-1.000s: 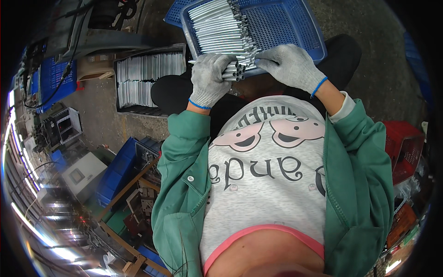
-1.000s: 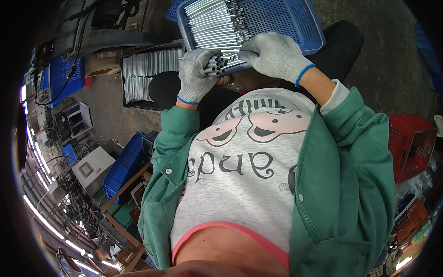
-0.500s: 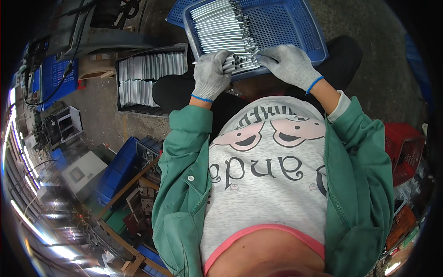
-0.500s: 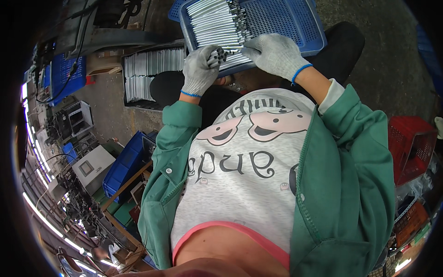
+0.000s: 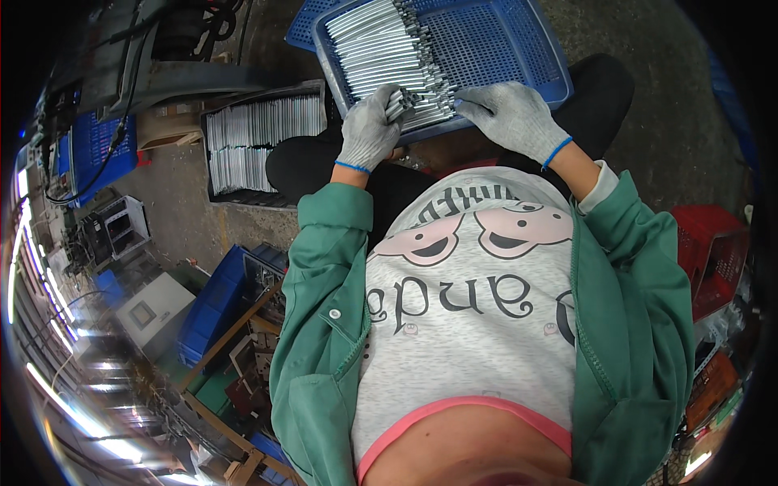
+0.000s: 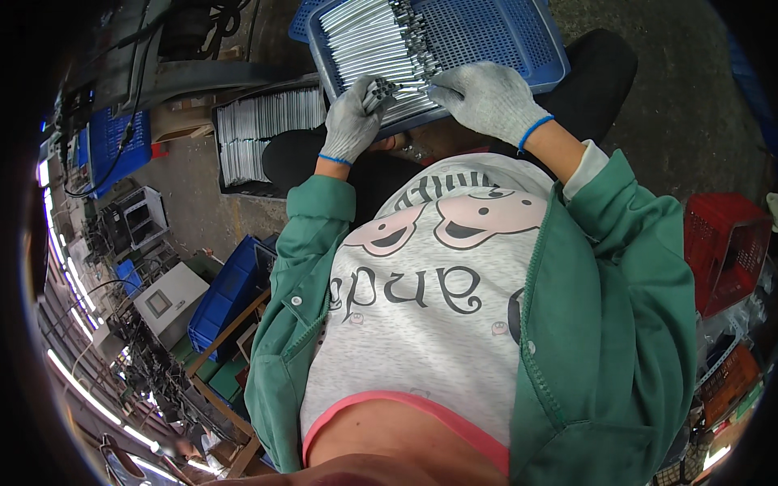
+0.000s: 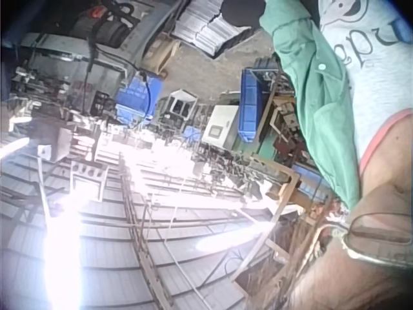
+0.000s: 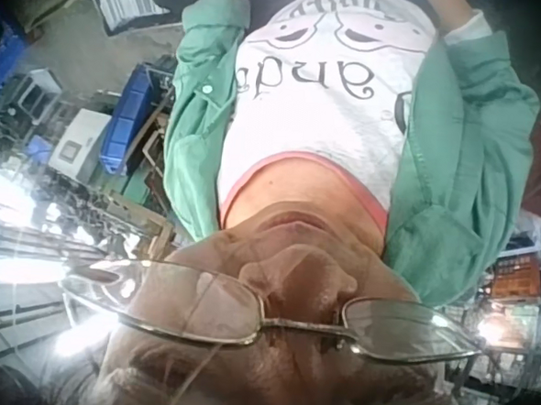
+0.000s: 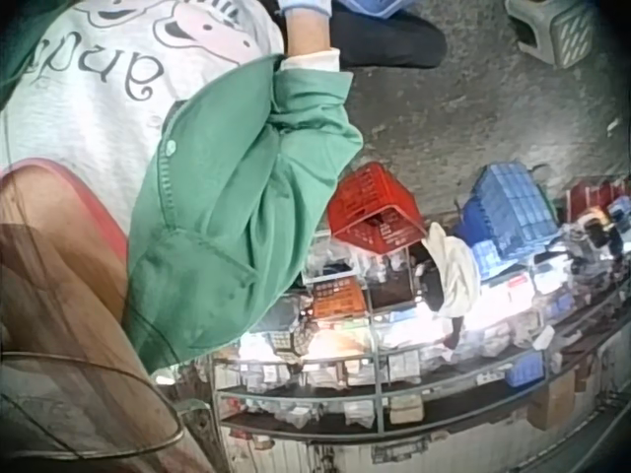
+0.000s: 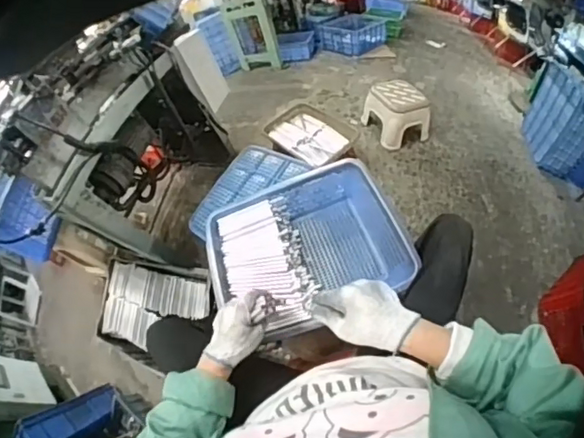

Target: Sorting and placing small metal components into a partitioned tray at a factory workstation.

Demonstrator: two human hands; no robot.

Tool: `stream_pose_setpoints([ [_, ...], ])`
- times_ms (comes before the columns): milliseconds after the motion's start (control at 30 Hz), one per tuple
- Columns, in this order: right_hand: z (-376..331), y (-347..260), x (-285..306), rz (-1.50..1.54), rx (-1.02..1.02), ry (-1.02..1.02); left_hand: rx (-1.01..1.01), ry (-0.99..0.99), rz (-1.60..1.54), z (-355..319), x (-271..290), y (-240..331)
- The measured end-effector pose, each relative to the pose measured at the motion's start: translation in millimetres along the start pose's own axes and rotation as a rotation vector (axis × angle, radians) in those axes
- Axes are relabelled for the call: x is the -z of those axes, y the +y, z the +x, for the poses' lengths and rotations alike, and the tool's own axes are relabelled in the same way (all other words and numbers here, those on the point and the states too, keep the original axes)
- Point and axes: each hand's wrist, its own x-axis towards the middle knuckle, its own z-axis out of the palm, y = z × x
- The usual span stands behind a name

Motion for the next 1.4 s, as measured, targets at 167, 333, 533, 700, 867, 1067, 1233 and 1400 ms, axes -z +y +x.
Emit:
stream_pose_setpoints([
  [167,0.1,-8.8,5.6,-0.068,0.069,0.006,-0.07,-0.01,-0.074,-8.3,8.5,-2.1],
  [333,0.1,-4.2,-0.7,-0.128,0.2,0.045,-0.121,0.015,-0.152,-13.0,18.2,7.7],
  [533,2.1,-14.0,5.6,-0.161,0.141,0.028,-0.199,0.089,-0.11,-16.3,26.0,20.9],
  [700,0.5,-16.4,3.6,-0.192,0.118,-0.102,-0.187,0.095,-0.107,-15.8,22.8,18.6],
  [867,3.1,-23.9,13.9,-0.089,0.103,-0.061,-0.306,0.25,-0.079,-13.9,24.0,22.6],
  [1067,4.8,-15.2,4.1,-0.085,0.066,-0.082,-0.343,0.21,-0.12,-15.1,22.3,16.3],
  [1233,4.4,-19.4,6.8,-0.066,0.112,-0.067,-0.336,0.243,-0.071,-15.9,21.8,16.6],
  [1400,6.4,-20.6,9.8,-0.046,0.034,-0.063,-0.356,0.228,-0.098,-13.8,23.9,17.6],
])
